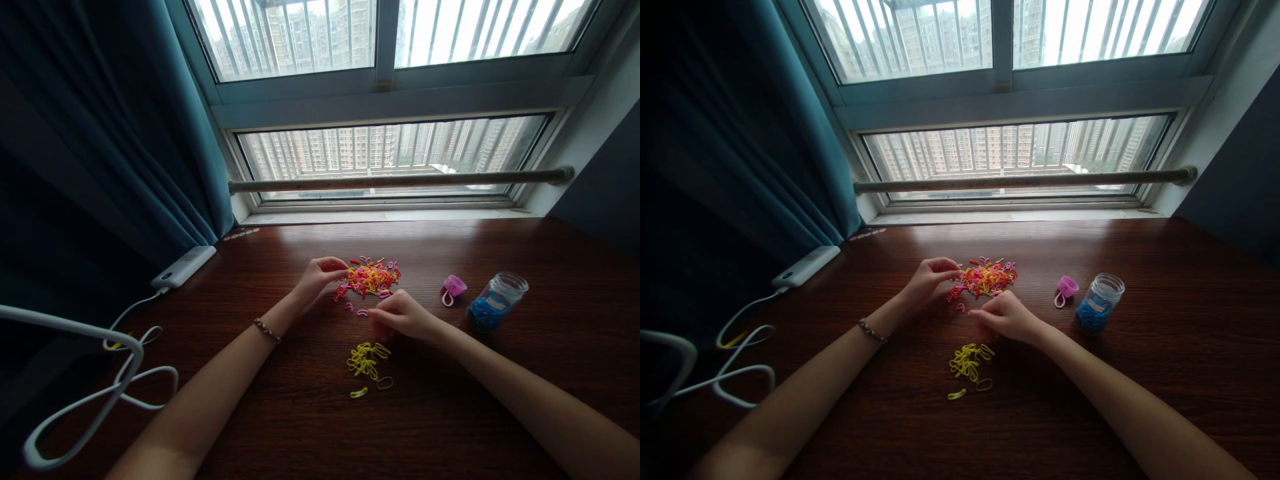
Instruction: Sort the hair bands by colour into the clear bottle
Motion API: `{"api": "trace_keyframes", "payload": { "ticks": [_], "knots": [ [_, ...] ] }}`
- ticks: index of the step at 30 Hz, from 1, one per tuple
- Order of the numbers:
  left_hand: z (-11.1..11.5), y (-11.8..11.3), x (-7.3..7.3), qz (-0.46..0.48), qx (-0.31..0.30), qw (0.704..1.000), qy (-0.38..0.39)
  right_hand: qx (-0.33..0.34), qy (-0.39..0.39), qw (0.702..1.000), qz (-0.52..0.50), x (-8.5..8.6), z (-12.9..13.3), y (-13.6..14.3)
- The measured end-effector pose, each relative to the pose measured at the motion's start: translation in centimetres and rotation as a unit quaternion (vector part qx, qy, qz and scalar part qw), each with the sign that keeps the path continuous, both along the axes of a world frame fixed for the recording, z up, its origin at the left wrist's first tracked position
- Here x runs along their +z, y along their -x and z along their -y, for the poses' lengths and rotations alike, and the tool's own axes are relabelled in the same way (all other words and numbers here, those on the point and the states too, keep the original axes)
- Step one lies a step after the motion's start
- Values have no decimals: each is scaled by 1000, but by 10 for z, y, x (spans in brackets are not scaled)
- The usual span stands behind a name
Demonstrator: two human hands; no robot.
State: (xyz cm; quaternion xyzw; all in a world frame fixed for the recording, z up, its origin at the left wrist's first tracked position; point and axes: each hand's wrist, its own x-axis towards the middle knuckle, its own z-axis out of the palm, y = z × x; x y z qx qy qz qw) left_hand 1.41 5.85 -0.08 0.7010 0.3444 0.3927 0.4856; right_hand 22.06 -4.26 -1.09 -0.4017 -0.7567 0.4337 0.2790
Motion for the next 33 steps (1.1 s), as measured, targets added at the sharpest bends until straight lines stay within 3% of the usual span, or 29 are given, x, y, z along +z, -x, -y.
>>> {"api": "trace_keyframes", "payload": {
  "ticks": [3,6,10,14,17,21,25,30,33],
  "knots": [
    [14,-5,13,-49,-150,986,50,-195,-161,967,20,-1,-14,-8],
    [31,-13,19,-127,-304,939,98,-286,-276,911,113,-2,-36,-16],
    [55,-24,20,-174,-404,892,105,-334,-203,880,269,0,-68,-16],
    [65,-29,20,-204,-450,868,42,-389,-134,854,318,3,-100,-12],
    [59,-28,18,-209,-440,873,-31,-428,-87,838,327,3,-120,-9],
    [44,-24,13,-202,-321,909,-171,-462,-50,829,312,0,-133,-4],
    [30,-17,8,-220,-245,896,-297,-478,-41,837,262,-3,-135,-6],
    [18,-5,0,-254,-174,883,-354,-470,-77,866,153,1,-124,-8],
    [11,2,-3,-250,-122,892,-355,-442,-95,888,84,11,-100,0]
  ]
}}
